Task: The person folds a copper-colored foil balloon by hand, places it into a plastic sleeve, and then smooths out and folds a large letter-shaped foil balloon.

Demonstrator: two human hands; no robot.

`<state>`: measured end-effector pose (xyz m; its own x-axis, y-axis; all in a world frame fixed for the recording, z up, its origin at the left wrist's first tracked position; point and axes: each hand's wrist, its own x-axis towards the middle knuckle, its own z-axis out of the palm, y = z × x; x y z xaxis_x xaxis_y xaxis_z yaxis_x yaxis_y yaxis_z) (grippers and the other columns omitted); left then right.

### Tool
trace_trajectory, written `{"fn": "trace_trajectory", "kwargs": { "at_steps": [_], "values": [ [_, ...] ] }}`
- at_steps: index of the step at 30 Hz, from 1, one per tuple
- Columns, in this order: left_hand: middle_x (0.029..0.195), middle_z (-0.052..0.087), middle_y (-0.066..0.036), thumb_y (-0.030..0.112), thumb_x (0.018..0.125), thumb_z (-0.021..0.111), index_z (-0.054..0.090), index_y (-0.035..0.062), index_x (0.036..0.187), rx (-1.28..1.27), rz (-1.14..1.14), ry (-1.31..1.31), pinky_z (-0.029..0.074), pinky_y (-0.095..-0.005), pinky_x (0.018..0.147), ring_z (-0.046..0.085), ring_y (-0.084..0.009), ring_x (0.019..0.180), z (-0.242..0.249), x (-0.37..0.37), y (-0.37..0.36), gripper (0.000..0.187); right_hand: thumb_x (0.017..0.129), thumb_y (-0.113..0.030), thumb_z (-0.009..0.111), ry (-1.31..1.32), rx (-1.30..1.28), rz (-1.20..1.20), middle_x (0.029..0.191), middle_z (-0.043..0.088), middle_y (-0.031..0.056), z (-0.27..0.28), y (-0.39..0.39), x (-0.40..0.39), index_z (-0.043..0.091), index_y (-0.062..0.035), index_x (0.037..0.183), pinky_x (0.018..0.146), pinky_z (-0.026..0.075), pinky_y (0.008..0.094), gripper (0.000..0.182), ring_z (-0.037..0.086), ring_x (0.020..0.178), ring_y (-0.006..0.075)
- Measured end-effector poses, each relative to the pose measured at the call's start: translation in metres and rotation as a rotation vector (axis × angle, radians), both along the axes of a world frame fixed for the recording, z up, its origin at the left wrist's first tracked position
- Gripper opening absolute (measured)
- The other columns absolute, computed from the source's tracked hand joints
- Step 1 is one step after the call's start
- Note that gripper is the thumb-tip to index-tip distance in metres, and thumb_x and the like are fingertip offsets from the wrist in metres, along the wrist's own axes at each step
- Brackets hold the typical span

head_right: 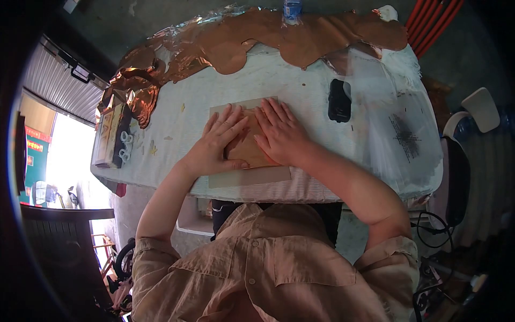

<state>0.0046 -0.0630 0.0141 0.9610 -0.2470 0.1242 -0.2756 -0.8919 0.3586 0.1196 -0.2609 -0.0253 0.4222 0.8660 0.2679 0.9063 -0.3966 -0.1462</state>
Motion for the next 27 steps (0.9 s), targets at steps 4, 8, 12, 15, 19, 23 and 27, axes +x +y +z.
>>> {"fn": "trace_trajectory", "kwargs": {
  "at_steps": [4,8,12,15,19,23,27],
  "values": [
    [0.151,0.027,-0.015,0.057,0.069,0.072,0.034,0.0086,0.144,0.023,0.054,0.045,0.013,-0.0509,0.114,0.020,-0.0282,0.142,0.004,-0.009,0.002,0.097,0.094,-0.035,0.044,0.010,0.001,-0.007,0.149,0.027,0.0214,0.002,0.000,-0.001,0.033,0.0007,0.141,0.115,0.014,0.0437,0.060,0.023,0.140,0.0323],
    [0.151,0.027,-0.015,0.053,0.068,0.074,0.034,0.0082,0.144,0.009,0.089,0.071,0.014,-0.0507,0.114,0.021,-0.0292,0.142,0.004,-0.010,0.000,0.097,0.094,-0.035,0.044,0.008,0.011,-0.002,0.148,0.027,0.0216,0.001,0.001,0.000,0.033,0.0008,0.141,0.115,0.014,0.0441,0.060,0.023,0.140,0.0326],
    [0.150,0.029,-0.015,0.056,0.067,0.073,0.037,0.0068,0.142,0.010,0.087,0.037,0.015,-0.0511,0.113,0.024,-0.0286,0.141,0.004,-0.011,0.003,0.097,0.094,-0.035,0.044,0.026,-0.011,0.001,0.148,0.027,0.0219,0.001,0.002,0.000,0.032,0.0012,0.141,0.115,0.014,0.0446,0.061,0.023,0.140,0.0333],
    [0.149,0.030,-0.017,0.054,0.067,0.075,0.035,0.0068,0.142,-0.091,0.079,0.044,0.015,-0.0512,0.113,0.023,-0.0295,0.141,0.008,-0.017,0.007,0.097,0.094,-0.036,0.044,0.035,0.005,0.012,0.148,0.027,0.0222,0.000,0.002,0.000,0.032,0.0015,0.141,0.115,0.014,0.0450,0.061,0.023,0.140,0.0338],
    [0.149,0.030,-0.018,0.053,0.067,0.075,0.031,0.0029,0.143,-0.040,0.221,0.089,0.010,-0.0529,0.113,0.021,-0.0302,0.142,0.013,-0.041,0.011,0.102,0.093,-0.036,0.044,0.060,-0.002,0.014,0.147,0.029,0.0224,0.005,0.001,-0.001,0.033,0.0018,0.140,0.115,0.014,0.0454,0.062,0.023,0.139,0.0342],
    [0.150,0.028,-0.018,0.056,0.067,0.073,0.029,-0.0018,0.143,0.098,0.226,0.096,0.003,-0.0527,0.114,0.017,-0.0303,0.143,0.010,-0.046,0.007,0.105,0.093,-0.040,0.046,0.027,0.041,0.022,0.146,0.030,0.0230,0.000,0.002,0.000,0.033,0.0022,0.140,0.115,0.015,0.0456,0.065,0.024,0.139,0.0344],
    [0.150,0.027,-0.020,0.063,0.068,0.069,0.030,-0.0040,0.142,0.143,0.182,0.119,0.002,-0.0524,0.114,0.016,-0.0310,0.143,0.012,-0.039,0.007,0.107,0.092,-0.048,0.045,0.023,-0.041,0.014,0.147,0.028,0.0235,0.007,-0.002,0.003,0.031,0.0028,0.141,0.115,0.014,0.0461,0.072,0.023,0.140,0.0340]
  ]
}}
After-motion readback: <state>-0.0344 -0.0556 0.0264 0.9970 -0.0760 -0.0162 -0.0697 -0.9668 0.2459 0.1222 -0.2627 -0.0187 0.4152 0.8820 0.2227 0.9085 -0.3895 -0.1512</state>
